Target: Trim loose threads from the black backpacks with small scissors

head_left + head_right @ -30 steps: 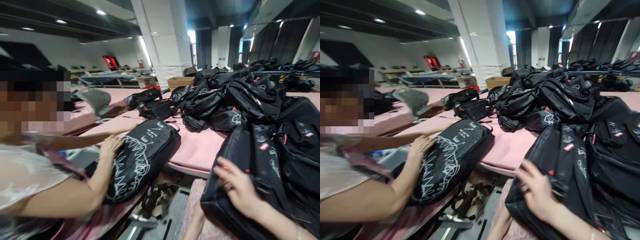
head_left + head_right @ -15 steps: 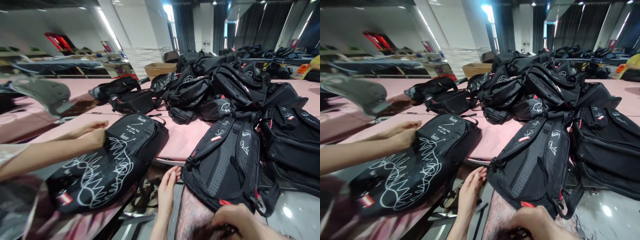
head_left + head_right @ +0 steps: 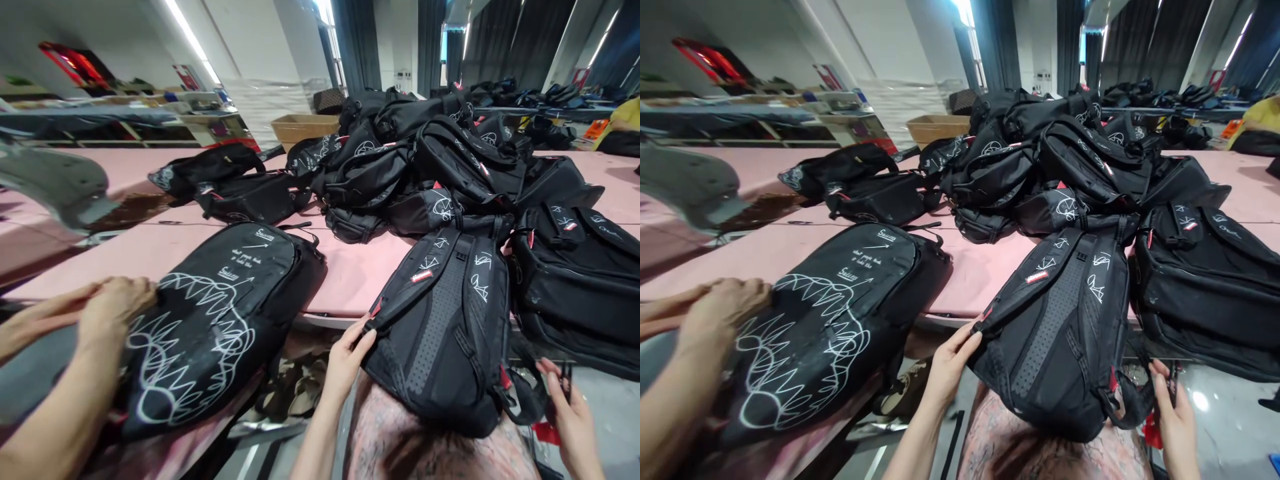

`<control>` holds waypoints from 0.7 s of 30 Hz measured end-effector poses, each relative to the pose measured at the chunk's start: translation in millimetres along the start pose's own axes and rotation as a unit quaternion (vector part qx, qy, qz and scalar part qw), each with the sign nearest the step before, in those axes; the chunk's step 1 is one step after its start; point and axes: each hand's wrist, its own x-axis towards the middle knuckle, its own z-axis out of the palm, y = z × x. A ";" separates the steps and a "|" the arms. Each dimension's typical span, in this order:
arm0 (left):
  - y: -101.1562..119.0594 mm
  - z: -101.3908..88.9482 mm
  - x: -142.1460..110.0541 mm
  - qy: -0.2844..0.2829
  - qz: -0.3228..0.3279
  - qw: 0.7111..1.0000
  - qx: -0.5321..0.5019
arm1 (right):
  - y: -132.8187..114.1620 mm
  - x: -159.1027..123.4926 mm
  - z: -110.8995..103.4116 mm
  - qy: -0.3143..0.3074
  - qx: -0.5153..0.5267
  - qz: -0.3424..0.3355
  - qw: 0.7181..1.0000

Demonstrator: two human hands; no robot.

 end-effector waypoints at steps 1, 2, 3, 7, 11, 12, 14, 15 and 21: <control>-2.8 -1.6 -5.6 0.002 -0.001 1.000 -0.001 | -0.6 0.6 6.8 -0.017 0.020 0.043 0.999; -5.8 -4.1 -11.5 0.003 0.002 1.000 0.000 | -2.4 -0.6 15.1 -0.045 0.039 0.087 0.994; -8.8 -7.3 -17.8 0.005 0.005 1.000 0.001 | -4.9 -3.3 24.5 -0.080 0.058 0.124 0.987; -21.8 -21.7 -47.4 0.057 0.001 0.997 -0.053 | -17.8 -14.3 58.1 -0.153 0.122 0.186 0.963; -32.5 -18.8 -80.6 0.126 -0.040 0.971 -0.198 | -28.8 4.1 69.4 -0.178 0.120 0.140 0.966; -34.4 -14.1 -86.6 0.132 -0.049 0.965 -0.222 | -30.4 14.0 69.6 -0.186 0.113 0.119 0.969; -36.2 -3.0 -93.2 0.133 -0.058 0.960 -0.239 | -31.5 35.1 68.9 -0.186 0.090 0.079 0.975; -35.6 1.7 -93.7 0.140 -0.063 0.958 -0.241 | -31.1 44.3 68.2 -0.182 0.064 0.064 0.979; -13.1 -17.9 -72.2 0.253 -0.068 0.923 -0.281 | -29.3 52.7 58.5 -0.183 -0.082 -0.010 0.980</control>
